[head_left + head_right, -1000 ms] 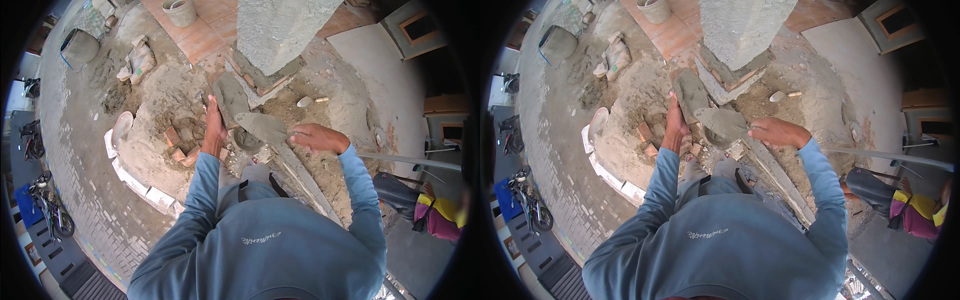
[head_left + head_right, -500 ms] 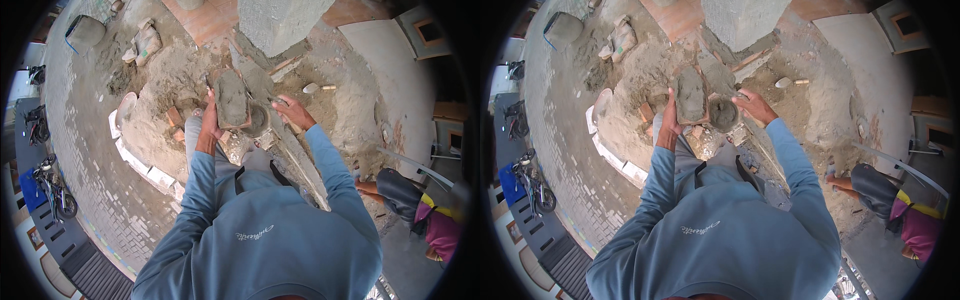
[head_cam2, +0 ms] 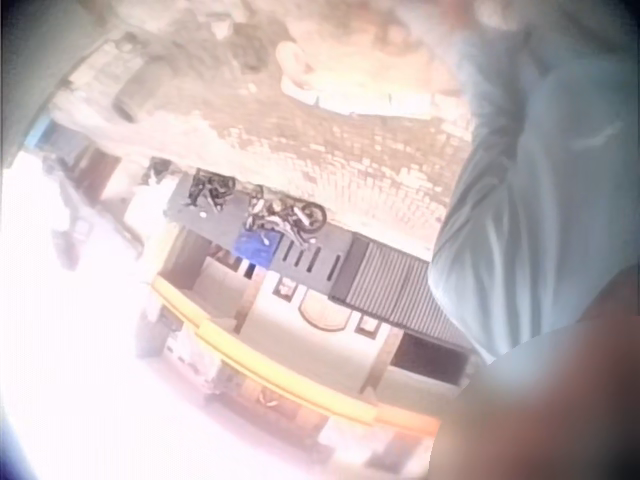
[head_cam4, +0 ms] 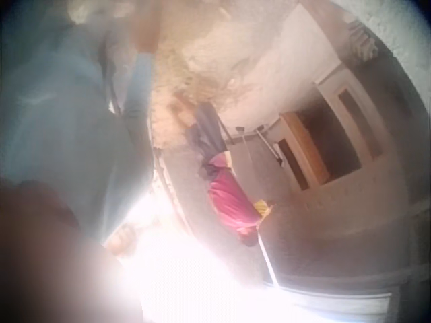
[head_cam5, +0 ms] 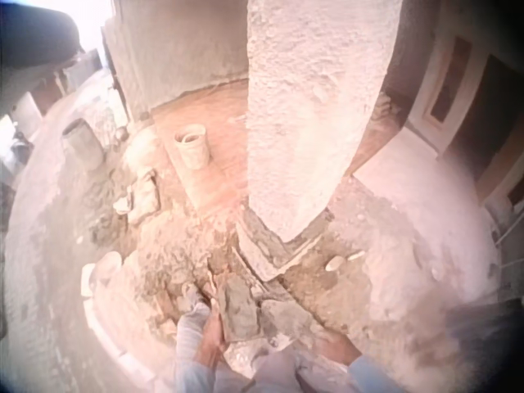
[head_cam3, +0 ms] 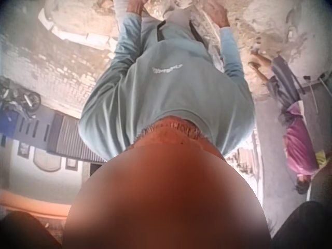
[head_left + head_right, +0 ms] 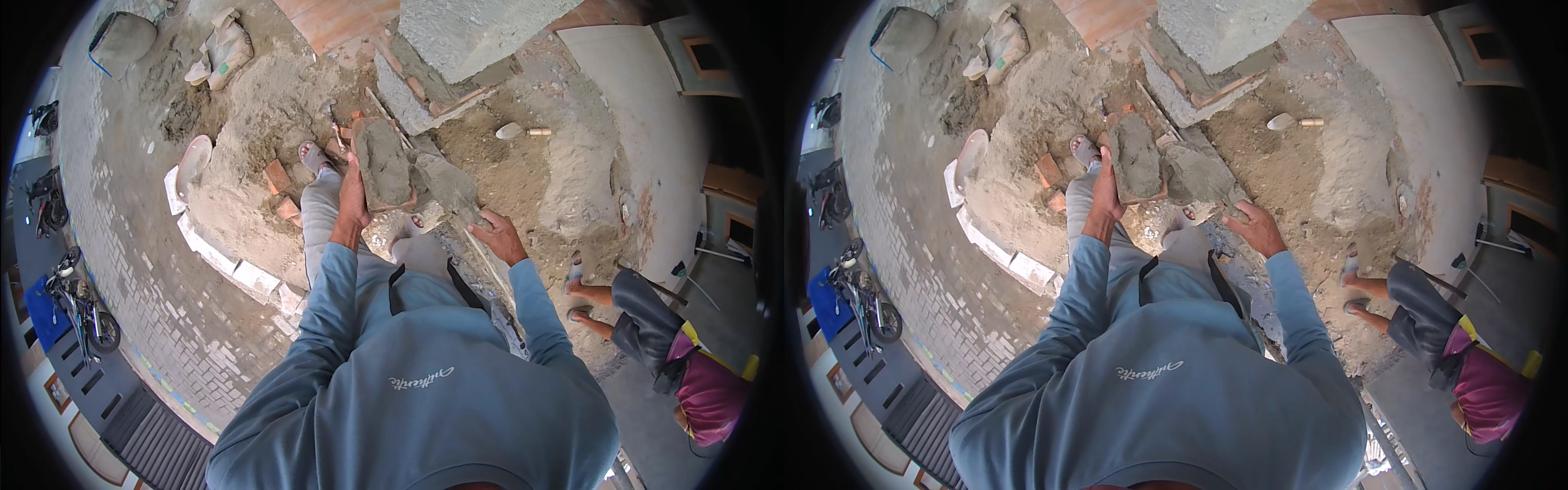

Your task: The person scoops mortar from a bucket with a trowel, applies it to bricks, and places them onto a partially built wall. The person repeatedly picks up bricks, applies mortar, and sets them in place while another person works nearby.

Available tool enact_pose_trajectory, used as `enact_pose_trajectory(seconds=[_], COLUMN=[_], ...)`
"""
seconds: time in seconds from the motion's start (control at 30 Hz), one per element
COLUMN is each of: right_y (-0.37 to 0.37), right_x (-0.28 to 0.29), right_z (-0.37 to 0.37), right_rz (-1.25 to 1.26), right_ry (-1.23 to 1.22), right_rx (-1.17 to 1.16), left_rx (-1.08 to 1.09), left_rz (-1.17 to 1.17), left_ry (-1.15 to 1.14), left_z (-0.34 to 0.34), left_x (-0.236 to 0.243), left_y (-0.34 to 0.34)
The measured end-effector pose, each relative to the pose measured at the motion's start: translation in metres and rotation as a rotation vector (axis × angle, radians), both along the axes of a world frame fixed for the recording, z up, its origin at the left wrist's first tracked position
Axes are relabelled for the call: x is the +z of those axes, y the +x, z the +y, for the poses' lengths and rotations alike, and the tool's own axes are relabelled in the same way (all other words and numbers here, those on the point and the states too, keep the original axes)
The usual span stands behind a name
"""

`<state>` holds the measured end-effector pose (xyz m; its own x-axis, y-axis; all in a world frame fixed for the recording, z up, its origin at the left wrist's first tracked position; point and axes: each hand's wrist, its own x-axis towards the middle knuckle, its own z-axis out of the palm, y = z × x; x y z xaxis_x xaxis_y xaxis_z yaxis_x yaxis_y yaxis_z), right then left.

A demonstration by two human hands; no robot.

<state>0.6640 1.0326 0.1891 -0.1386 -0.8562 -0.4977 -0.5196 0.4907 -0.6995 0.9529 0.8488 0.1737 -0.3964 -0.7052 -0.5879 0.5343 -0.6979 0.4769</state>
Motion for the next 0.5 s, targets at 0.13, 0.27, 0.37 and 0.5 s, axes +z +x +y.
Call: enact_pose_trajectory(seconds=[0.13, 0.27, 0.37, 0.5], right_y=[0.025, 0.037, 0.032, 0.02], right_x=[-0.003, 0.047, 0.072, 0.088], right_z=[0.001, -0.044, -0.09, -0.14], right_rz=[0.419, 0.299, 0.308, 0.35], right_ry=[-0.23, -0.208, -0.316, -0.141], right_rx=[0.091, 0.134, 0.343, 0.436], left_rx=[-0.006, -0.096, -0.186, -0.301], left_rz=[-0.018, -0.14, -0.204, -0.236], left_ry=[-0.064, -0.062, -0.092, -0.084], left_z=[-0.014, -0.022, -0.024, -0.023], left_x=[-0.018, -0.017, -0.016, -0.017], left_y=[0.015, 0.026, 0.031, 0.035])
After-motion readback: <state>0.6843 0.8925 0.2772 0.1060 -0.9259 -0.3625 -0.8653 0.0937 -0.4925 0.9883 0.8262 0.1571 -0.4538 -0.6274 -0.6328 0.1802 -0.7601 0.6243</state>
